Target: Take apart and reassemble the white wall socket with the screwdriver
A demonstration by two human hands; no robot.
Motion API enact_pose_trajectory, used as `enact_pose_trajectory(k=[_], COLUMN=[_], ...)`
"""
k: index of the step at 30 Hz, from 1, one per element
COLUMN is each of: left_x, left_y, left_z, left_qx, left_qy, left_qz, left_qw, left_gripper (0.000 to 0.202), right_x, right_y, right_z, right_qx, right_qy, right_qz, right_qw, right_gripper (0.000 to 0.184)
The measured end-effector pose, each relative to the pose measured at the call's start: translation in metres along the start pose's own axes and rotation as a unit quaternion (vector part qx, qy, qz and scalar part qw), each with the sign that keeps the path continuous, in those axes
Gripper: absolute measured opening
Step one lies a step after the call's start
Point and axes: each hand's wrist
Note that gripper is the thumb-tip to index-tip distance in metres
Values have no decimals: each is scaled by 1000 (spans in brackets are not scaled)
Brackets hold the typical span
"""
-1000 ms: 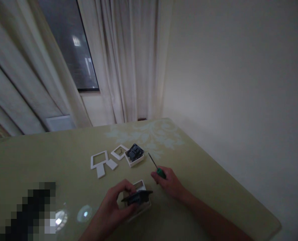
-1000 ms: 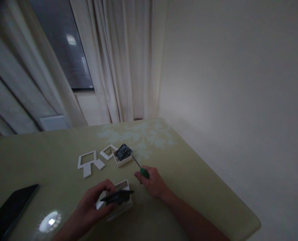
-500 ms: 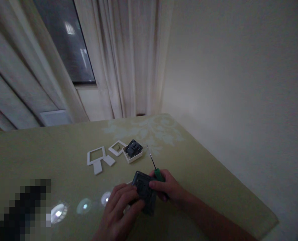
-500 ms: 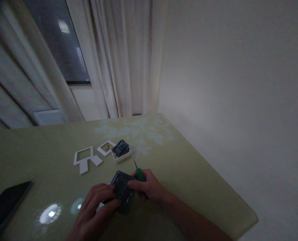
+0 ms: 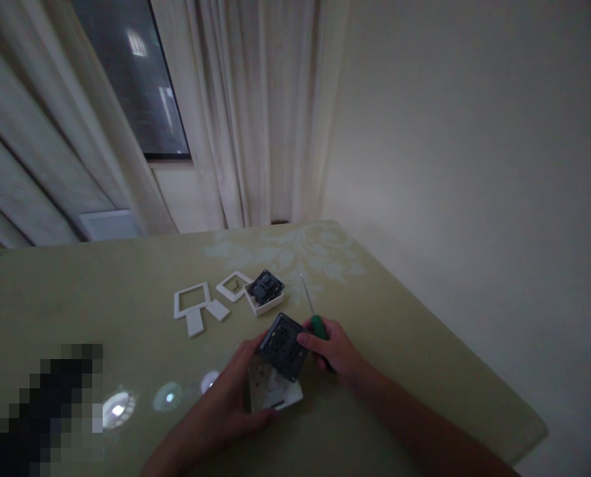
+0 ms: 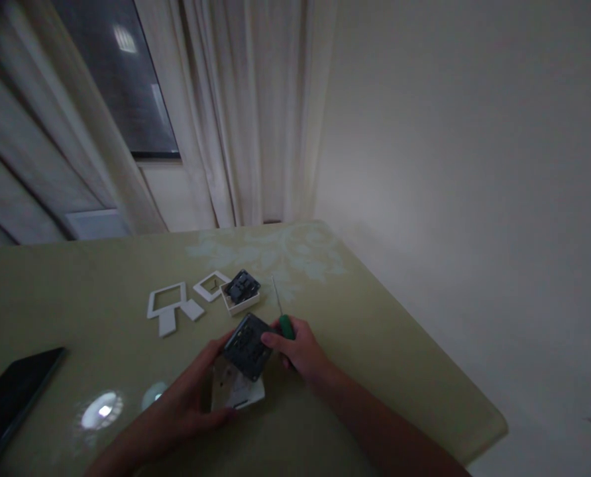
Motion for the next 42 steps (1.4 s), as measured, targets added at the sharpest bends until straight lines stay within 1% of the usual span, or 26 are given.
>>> enact_pose_trajectory(k=[2,5,8,10,12,14,15,20,23,25,29,35,39,42], left_x=[0,-1,-3,-3,-2,0,1,2,1,1,2,2,3,4], left_y=[-6,-15,-22,-25,-27,-28,-28,-26,-26,-26,-23,-19,-19,-20], left_z=[-1,-8,-15,-16,-13,-9,-8,-7,-7,-4,0,5,7,8], left_qx=[-14,-24,-23,-17,-12,-11,-12,1,17,26,34,30,19,4], left_qy=[-3,12,24,16,4,-3,-4,-16,-21,-19,-19,-1,0,-3], left_qz=[-6,-15,-25,-22,-14,-9,-9,-4,-2,-10,-30,-42,-43,-46], left_qw=[1000,1000,999,1000,1000,1000,1000,1000,1000,999,999,999,999,999], left_gripper=[117,125,129,125,115,105,103,106,102,96,88,93,85,81], right_x=[2,2,-1,-3,-5,-6,-6,-4,-3,-4,-7,-10,-14,-17], right_y=[2,5,5,5,5,5,5,6,7,8,8,6,7,7], right_z=[1,1,1,0,0,1,1,3,2,0,-3,-3,-7,-9], right_qx=[-27,-63,-99,-120,-136,-145,-149,-159,-167,-178,-208,-247,-275,-310], right_qy=[5,15,38,56,67,71,71,67,70,78,99,125,143,165], right_qz=[-5,-9,0,7,10,7,7,14,12,10,15,41,32,29], right_qw=[1000,998,994,991,988,987,986,985,983,981,973,960,950,936], right_gripper=[62,56,52,50,46,42,40,36,34,33,27,20,17,13])
Point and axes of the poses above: each hand's wrist, its own x-axis towards the middle knuckle, its own y-axis out of the back of the hand, z = x × y, and after that the axes turned 12 degrees about -x, right-handed
